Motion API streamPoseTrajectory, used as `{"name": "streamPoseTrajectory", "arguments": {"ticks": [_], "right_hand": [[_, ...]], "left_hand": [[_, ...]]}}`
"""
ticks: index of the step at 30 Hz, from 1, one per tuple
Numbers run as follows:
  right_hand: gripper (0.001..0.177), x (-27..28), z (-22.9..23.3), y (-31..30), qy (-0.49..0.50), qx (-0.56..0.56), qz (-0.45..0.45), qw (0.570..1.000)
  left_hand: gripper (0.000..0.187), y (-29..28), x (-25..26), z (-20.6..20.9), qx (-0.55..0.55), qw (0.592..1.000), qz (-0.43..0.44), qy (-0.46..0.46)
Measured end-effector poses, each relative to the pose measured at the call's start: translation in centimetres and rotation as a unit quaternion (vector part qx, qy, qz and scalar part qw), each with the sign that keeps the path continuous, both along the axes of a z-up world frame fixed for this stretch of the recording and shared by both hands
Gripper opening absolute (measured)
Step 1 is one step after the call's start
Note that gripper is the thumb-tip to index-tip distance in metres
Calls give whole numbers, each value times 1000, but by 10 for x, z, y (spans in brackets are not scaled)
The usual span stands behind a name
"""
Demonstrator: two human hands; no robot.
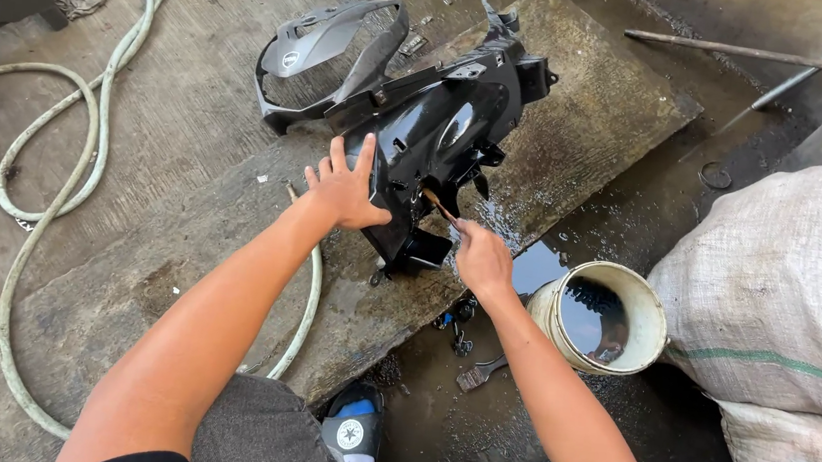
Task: Cleaning a motorcycle plastic part using a brush and a bucket of cleaning solution
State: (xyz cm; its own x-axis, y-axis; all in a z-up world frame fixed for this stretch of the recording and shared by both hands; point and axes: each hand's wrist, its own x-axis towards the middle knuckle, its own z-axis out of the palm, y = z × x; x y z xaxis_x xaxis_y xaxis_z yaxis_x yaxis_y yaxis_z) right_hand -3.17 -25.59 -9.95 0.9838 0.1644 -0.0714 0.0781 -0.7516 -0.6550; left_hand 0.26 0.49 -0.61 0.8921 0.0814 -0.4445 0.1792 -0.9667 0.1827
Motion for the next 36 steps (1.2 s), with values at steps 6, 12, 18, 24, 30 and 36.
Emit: {"name": "streamPoseTrajectory", "arguments": {"ticks": [6, 12, 18, 24, 30, 36], "right_hand": [[33, -18, 16, 35, 94, 204, -91, 970], [37, -16, 1, 35, 326, 444, -162, 819], [25, -13, -5, 62, 356, 594, -216, 688], [28, -42, 25, 87, 298, 545, -203, 757], [29, -37, -7, 75, 203, 387, -164, 884], [29, -19, 2, 62, 136, 110, -81, 981]], "left_hand": [[134, 0, 0, 0, 0, 1000, 2, 1], [135, 7, 0, 4, -11, 1000, 8, 4], [132, 9, -4, 7, -23, 1000, 13, -5], [135, 15, -2, 1, -8, 1000, 17, -5], [132, 11, -4, 9, -17, 1000, 17, -3], [135, 18, 0, 2, -6, 1000, 14, 2]]}}
